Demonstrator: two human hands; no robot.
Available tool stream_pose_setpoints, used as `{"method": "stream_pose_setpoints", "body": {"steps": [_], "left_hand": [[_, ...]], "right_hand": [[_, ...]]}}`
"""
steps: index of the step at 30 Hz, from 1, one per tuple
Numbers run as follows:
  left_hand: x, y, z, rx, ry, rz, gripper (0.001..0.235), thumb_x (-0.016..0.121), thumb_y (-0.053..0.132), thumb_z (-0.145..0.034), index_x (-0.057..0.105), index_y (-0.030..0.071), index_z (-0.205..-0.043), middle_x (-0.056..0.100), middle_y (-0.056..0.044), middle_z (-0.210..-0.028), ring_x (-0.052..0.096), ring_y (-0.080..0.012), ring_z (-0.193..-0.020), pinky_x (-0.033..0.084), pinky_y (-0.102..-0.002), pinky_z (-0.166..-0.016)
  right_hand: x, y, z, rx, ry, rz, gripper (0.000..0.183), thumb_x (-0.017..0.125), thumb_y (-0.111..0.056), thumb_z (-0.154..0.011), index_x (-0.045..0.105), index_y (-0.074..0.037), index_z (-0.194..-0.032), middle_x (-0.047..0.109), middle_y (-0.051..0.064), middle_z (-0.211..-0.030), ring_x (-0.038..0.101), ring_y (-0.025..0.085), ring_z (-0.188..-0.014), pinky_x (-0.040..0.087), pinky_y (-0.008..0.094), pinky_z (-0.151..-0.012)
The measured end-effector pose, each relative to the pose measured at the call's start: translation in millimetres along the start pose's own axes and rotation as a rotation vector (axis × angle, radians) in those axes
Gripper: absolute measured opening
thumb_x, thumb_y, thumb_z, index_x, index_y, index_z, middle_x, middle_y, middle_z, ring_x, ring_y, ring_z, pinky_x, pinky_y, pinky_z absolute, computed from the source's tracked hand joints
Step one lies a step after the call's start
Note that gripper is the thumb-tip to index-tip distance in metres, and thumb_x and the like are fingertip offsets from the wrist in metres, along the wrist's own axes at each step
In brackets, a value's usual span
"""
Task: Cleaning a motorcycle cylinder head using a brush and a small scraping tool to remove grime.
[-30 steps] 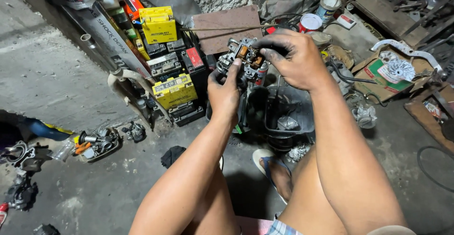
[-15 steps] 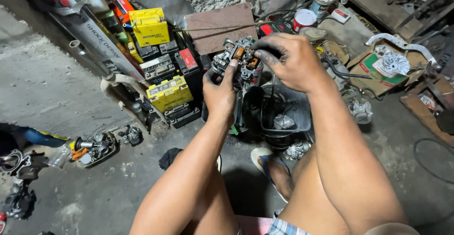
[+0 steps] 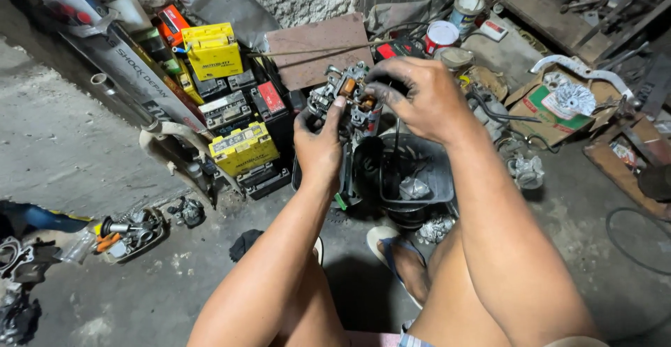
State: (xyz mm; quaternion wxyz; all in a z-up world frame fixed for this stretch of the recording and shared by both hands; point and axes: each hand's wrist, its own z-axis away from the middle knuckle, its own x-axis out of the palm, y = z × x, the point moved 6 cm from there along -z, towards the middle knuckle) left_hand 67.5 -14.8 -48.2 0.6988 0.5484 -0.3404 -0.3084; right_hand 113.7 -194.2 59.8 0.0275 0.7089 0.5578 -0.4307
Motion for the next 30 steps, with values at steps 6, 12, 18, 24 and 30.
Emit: {"method": "stream_pose_setpoints", "body": {"steps": [6,12,18,24,30], "left_hand": [[-2.5,3.8,4.5,-0.006,0.010,0.069,0.080,0.088,0.043,-0.076,0.056,-0.006,-0.131,0.060,-0.022,-0.107,0.069,-0.0279,-0.094,0.064,-0.039,-0.073],[-4.3,2.0,2.8,0.032,0.032,0.000,0.078,0.088,0.044,-0.076,0.058,-0.004,-0.129,0.063,-0.023,-0.107,0.070,-0.0307,-0.098,0.063,-0.041,-0.077],[-1.4,5.5,9.2,0.046,0.011,-0.116,0.085,0.088,0.053,-0.072,0.058,0.001,-0.132,0.066,-0.024,-0.118,0.069,-0.0347,-0.114,0.056,-0.045,-0.096],[-3.5,1.4,1.9,0.157,0.071,-0.023,0.082,0.094,0.041,-0.072,0.053,0.005,-0.133,0.064,-0.018,-0.116,0.070,-0.0265,-0.104,0.056,-0.040,-0.096],[3.1,-1.0,4.0,0.200,0.104,0.012,0.084,0.094,0.038,-0.072,0.048,0.006,-0.135,0.061,-0.021,-0.124,0.069,-0.0365,-0.111,0.056,-0.040,-0.099]], "right_hand": [[-4.6,-16.8,-5.8,-0.001,0.031,-0.042,0.016,0.075,-0.014,-0.100,0.075,-0.004,-0.113,0.076,0.018,-0.101,0.074,0.040,-0.096,0.058,0.050,-0.086],[3.3,-0.1,0.8,0.017,0.070,0.054,0.012,0.078,-0.020,-0.096,0.075,-0.010,-0.101,0.074,0.012,-0.088,0.074,0.035,-0.085,0.058,0.046,-0.078],[6.3,-4.7,-6.6,0.196,-0.005,0.311,0.024,0.071,-0.031,-0.097,0.069,-0.009,-0.086,0.069,0.014,-0.073,0.071,0.039,-0.076,0.055,0.050,-0.069],[11.5,0.4,-6.0,0.370,-0.004,0.354,0.036,0.061,-0.039,-0.102,0.070,-0.011,-0.079,0.067,0.016,-0.066,0.071,0.042,-0.075,0.054,0.053,-0.066],[9.5,-4.9,-8.2,0.375,0.024,0.313,0.026,0.065,-0.030,-0.094,0.068,-0.008,-0.080,0.066,0.019,-0.068,0.071,0.044,-0.078,0.053,0.054,-0.066]]}}
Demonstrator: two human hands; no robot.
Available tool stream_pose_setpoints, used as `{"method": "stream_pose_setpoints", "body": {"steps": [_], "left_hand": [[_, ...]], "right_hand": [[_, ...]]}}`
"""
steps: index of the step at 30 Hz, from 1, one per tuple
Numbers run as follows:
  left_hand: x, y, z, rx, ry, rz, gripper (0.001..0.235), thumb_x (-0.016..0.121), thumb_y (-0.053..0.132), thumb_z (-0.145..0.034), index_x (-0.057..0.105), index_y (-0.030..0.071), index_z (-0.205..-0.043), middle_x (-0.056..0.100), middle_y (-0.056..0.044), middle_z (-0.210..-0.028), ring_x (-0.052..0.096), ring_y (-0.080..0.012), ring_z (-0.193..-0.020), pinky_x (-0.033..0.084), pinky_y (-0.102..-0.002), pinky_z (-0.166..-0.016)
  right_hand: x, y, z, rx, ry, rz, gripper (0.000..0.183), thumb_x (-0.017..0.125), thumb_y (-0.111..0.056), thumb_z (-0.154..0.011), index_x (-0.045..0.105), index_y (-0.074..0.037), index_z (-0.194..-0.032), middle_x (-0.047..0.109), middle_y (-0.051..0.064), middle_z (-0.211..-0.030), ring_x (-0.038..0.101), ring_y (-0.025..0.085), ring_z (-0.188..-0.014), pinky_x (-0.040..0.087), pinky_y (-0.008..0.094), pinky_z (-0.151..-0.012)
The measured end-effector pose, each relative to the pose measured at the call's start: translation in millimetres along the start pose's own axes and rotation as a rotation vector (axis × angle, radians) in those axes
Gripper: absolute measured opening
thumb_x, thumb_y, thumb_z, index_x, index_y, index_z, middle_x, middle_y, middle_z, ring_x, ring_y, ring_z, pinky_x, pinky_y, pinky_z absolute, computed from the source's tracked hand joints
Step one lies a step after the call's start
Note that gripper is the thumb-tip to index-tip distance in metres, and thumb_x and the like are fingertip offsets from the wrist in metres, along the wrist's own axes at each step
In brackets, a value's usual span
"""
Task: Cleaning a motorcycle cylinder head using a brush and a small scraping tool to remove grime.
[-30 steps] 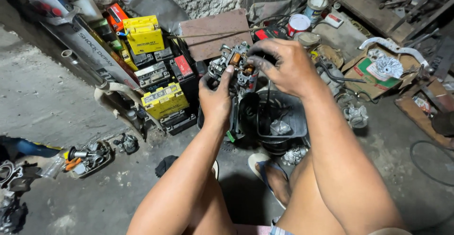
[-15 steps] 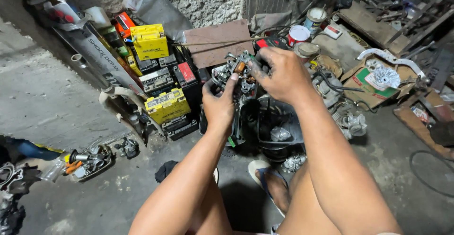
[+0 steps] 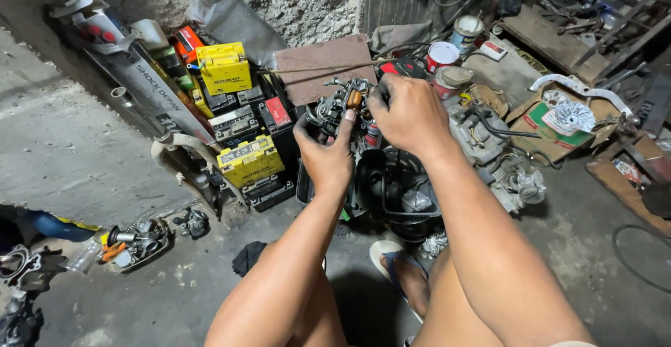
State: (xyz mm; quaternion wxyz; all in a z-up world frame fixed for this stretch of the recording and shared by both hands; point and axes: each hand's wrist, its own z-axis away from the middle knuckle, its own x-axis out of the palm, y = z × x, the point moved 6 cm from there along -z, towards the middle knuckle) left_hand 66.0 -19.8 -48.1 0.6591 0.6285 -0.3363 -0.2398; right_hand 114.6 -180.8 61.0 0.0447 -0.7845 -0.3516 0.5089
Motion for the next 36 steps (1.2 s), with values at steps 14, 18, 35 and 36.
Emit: {"method": "stream_pose_setpoints", "body": {"steps": [14,18,35,36], "left_hand": [[-0.9,3.9,-0.9,0.092,0.027,0.002,0.084,0.096,0.032,-0.071,0.049,0.007,-0.135,0.061,-0.026,-0.121,0.069,-0.0421,-0.107,0.058,-0.044,-0.093],[-1.2,2.8,-0.8,0.078,0.025,0.026,0.083,0.096,0.031,-0.072,0.048,0.008,-0.135,0.061,-0.020,-0.120,0.069,-0.0339,-0.104,0.057,-0.042,-0.091],[-3.7,-0.2,-8.1,0.103,0.021,-0.005,0.084,0.097,0.032,-0.071,0.047,0.008,-0.134,0.061,-0.019,-0.118,0.066,-0.0313,-0.103,0.056,-0.037,-0.087],[-3.1,-0.9,-9.4,0.106,0.021,-0.008,0.083,0.098,0.032,-0.071,0.048,0.008,-0.134,0.061,-0.018,-0.117,0.066,-0.0304,-0.104,0.056,-0.038,-0.086]], "right_hand": [[-9.3,-1.5,-1.1,0.117,-0.036,-0.040,0.039,0.059,-0.035,-0.097,0.067,-0.005,-0.072,0.066,0.024,-0.067,0.070,0.048,-0.081,0.051,0.056,-0.066],[-8.6,-3.4,0.5,0.103,-0.014,-0.092,0.029,0.064,-0.031,-0.090,0.067,-0.006,-0.077,0.066,0.024,-0.067,0.070,0.048,-0.081,0.051,0.056,-0.067],[15.9,17.0,-7.9,0.111,-0.105,-0.136,0.046,0.053,-0.036,-0.103,0.070,-0.001,-0.079,0.068,0.029,-0.076,0.068,0.052,-0.089,0.051,0.060,-0.073],[10.1,11.7,-6.7,0.114,-0.097,-0.152,0.036,0.059,-0.035,-0.097,0.070,-0.004,-0.082,0.069,0.026,-0.076,0.069,0.050,-0.091,0.051,0.059,-0.074]]}}
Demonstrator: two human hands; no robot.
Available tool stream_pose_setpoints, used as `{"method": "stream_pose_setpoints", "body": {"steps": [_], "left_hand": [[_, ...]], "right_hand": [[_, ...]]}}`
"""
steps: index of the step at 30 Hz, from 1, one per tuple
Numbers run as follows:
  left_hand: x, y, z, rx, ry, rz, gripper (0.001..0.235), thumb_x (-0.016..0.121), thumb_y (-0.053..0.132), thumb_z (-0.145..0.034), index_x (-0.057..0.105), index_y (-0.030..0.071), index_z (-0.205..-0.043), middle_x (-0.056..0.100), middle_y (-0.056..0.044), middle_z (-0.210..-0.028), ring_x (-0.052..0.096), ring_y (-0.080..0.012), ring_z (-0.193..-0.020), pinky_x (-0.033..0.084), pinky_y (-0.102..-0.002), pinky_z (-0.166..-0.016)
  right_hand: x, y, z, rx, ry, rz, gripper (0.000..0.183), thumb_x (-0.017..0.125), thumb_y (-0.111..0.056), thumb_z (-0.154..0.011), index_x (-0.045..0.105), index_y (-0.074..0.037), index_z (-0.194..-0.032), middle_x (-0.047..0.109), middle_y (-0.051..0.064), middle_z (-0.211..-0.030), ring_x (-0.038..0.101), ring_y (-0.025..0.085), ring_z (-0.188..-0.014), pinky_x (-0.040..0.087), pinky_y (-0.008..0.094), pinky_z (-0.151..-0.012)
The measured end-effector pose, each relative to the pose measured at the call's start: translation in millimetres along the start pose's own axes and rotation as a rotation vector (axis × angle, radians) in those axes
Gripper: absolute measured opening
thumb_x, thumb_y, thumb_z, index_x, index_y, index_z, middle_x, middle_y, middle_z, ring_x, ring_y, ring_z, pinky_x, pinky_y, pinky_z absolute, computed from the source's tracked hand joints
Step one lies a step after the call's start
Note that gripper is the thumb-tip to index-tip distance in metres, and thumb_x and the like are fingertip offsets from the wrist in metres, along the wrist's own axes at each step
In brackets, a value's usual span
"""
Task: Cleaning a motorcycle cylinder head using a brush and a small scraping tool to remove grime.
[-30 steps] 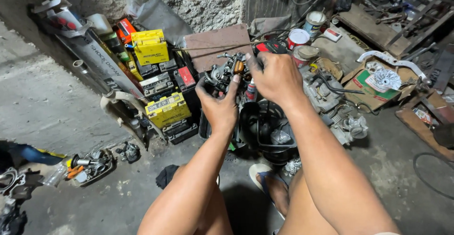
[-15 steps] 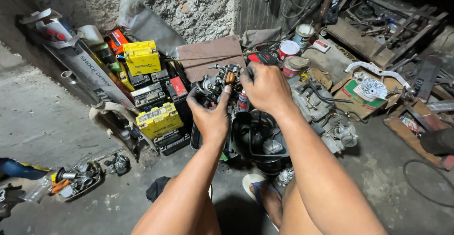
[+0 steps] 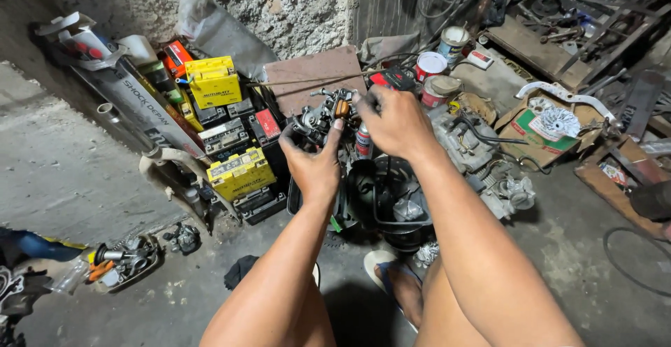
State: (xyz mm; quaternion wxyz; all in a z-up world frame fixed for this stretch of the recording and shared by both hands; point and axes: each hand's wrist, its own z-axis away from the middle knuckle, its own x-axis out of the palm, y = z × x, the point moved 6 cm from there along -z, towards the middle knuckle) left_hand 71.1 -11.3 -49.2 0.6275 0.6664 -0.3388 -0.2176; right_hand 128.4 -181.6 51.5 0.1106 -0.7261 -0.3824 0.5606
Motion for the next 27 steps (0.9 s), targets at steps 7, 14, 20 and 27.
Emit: {"method": "stream_pose_setpoints", "body": {"steps": [7,14,20,27], "left_hand": [[0.6,-7.3,-8.0,0.028,-0.011,-0.059,0.084,0.099,0.035,-0.069,0.050,0.008,-0.131,0.061,-0.018,-0.116,0.068,-0.0326,-0.105,0.058,-0.043,-0.084],[0.5,-9.7,-13.5,0.032,-0.011,-0.098,0.081,0.099,0.037,-0.068,0.051,0.011,-0.129,0.061,-0.017,-0.117,0.067,-0.0337,-0.109,0.059,-0.046,-0.085],[-2.7,6.6,-6.5,0.029,-0.032,-0.086,0.080,0.098,0.036,-0.069,0.051,0.010,-0.128,0.060,-0.016,-0.116,0.065,-0.0329,-0.108,0.059,-0.050,-0.087],[0.5,4.8,-8.9,0.048,-0.053,-0.042,0.081,0.098,0.032,-0.070,0.049,0.009,-0.130,0.056,-0.016,-0.121,0.062,-0.0344,-0.115,0.055,-0.058,-0.094]], "right_hand": [[18.0,26.5,-8.4,0.045,-0.032,-0.022,0.044,0.055,-0.037,-0.101,0.069,-0.002,-0.077,0.069,0.027,-0.077,0.067,0.051,-0.093,0.049,0.059,-0.075],[32.5,35.9,-11.8,0.007,-0.042,-0.025,0.025,0.068,-0.032,-0.090,0.071,-0.007,-0.083,0.069,0.024,-0.078,0.070,0.046,-0.094,0.052,0.055,-0.078],[21.3,35.9,-12.5,0.066,-0.058,-0.127,0.029,0.059,-0.028,-0.096,0.074,-0.007,-0.082,0.073,0.022,-0.084,0.070,0.043,-0.099,0.052,0.053,-0.083],[36.9,57.3,-17.7,0.099,-0.036,-0.091,0.034,0.060,-0.035,-0.096,0.071,-0.009,-0.076,0.069,0.018,-0.073,0.070,0.043,-0.086,0.051,0.049,-0.073]]}}
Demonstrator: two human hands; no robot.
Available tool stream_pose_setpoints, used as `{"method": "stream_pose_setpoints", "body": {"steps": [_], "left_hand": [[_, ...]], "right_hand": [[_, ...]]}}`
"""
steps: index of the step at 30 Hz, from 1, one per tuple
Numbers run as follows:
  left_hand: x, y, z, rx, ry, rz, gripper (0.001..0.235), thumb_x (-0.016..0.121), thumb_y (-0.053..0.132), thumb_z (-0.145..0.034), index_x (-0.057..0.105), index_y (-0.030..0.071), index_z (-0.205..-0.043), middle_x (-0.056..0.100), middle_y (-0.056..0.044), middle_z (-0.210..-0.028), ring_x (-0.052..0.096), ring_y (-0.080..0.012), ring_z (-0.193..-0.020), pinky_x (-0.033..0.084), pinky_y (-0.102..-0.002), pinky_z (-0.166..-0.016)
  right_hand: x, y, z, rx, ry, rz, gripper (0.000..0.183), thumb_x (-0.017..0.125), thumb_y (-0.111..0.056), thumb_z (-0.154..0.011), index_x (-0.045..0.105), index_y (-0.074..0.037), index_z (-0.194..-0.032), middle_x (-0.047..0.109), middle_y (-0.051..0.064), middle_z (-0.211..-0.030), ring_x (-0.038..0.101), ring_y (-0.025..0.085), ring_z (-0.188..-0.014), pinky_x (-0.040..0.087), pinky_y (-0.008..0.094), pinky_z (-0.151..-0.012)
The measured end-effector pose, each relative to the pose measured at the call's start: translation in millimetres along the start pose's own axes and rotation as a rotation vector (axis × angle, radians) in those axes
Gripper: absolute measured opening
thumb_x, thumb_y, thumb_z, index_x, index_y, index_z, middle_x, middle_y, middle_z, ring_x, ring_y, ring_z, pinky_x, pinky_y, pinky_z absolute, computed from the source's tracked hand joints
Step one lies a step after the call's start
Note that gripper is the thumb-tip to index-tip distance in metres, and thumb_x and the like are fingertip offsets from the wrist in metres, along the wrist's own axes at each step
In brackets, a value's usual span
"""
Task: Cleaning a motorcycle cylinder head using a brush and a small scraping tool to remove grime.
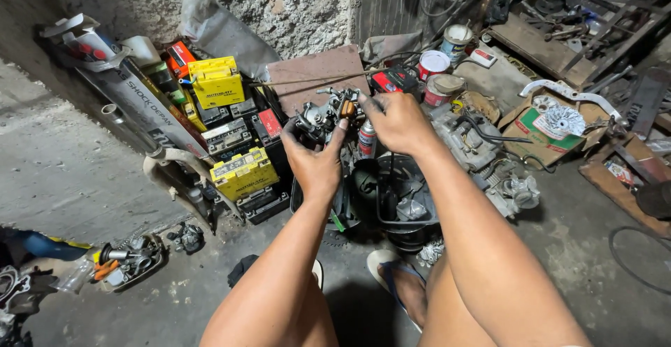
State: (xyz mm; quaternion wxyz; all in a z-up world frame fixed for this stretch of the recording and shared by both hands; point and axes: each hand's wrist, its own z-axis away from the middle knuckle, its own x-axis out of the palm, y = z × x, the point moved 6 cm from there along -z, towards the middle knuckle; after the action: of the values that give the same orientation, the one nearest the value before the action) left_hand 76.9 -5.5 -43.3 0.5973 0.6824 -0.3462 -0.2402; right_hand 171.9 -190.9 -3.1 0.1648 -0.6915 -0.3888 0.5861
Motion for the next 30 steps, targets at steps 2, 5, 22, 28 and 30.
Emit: {"method": "stream_pose_setpoints", "body": {"steps": [2,5,22,28,30], "left_hand": [[0.8,-0.6,0.3,0.007,-0.001,-0.001,0.081,0.099,0.032,-0.070,0.049,0.010,-0.130,0.056,-0.016,-0.121,0.062,-0.0342,-0.115,0.055,-0.058,-0.094],[-0.6,0.7,-0.2,0.016,0.005,0.002,0.081,0.099,0.031,-0.070,0.049,0.009,-0.130,0.056,-0.017,-0.121,0.062,-0.0344,-0.115,0.055,-0.058,-0.094],[-3.8,-2.8,-5.6,-0.005,0.022,0.004,0.083,0.099,0.030,-0.070,0.048,0.009,-0.132,0.056,-0.018,-0.121,0.062,-0.0362,-0.116,0.055,-0.058,-0.096],[-7.6,11.5,1.5,0.017,0.024,-0.013,0.083,0.098,0.030,-0.070,0.048,0.008,-0.132,0.056,-0.020,-0.122,0.061,-0.0388,-0.117,0.055,-0.060,-0.096],[-8.3,13.5,1.9,0.022,0.025,-0.003,0.083,0.098,0.029,-0.070,0.048,0.007,-0.132,0.056,-0.020,-0.122,0.061,-0.0387,-0.117,0.054,-0.061,-0.096]], "right_hand": [[-4.6,-2.5,4.5,0.008,0.018,-0.005,0.040,0.060,-0.037,-0.098,0.070,-0.008,-0.072,0.068,0.020,-0.071,0.069,0.044,-0.083,0.050,0.050,-0.072],[-8.9,-18.1,9.1,-0.042,0.023,-0.016,0.026,0.067,-0.032,-0.091,0.072,-0.010,-0.078,0.068,0.020,-0.073,0.071,0.041,-0.084,0.052,0.050,-0.072],[-11.5,-32.5,11.9,-0.183,0.074,-0.076,0.034,0.064,-0.029,-0.097,0.064,-0.004,-0.074,0.059,0.023,-0.065,0.067,0.038,-0.069,0.050,0.044,-0.067],[-10.7,-45.5,19.0,-0.202,0.045,-0.068,0.037,0.060,-0.026,-0.099,0.062,-0.005,-0.069,0.060,0.021,-0.062,0.063,0.042,-0.066,0.048,0.045,-0.064],[-17.2,-55.1,25.9,-0.209,0.065,-0.086,0.038,0.059,-0.026,-0.102,0.063,-0.007,-0.070,0.060,0.020,-0.061,0.064,0.042,-0.065,0.049,0.044,-0.063]]}}
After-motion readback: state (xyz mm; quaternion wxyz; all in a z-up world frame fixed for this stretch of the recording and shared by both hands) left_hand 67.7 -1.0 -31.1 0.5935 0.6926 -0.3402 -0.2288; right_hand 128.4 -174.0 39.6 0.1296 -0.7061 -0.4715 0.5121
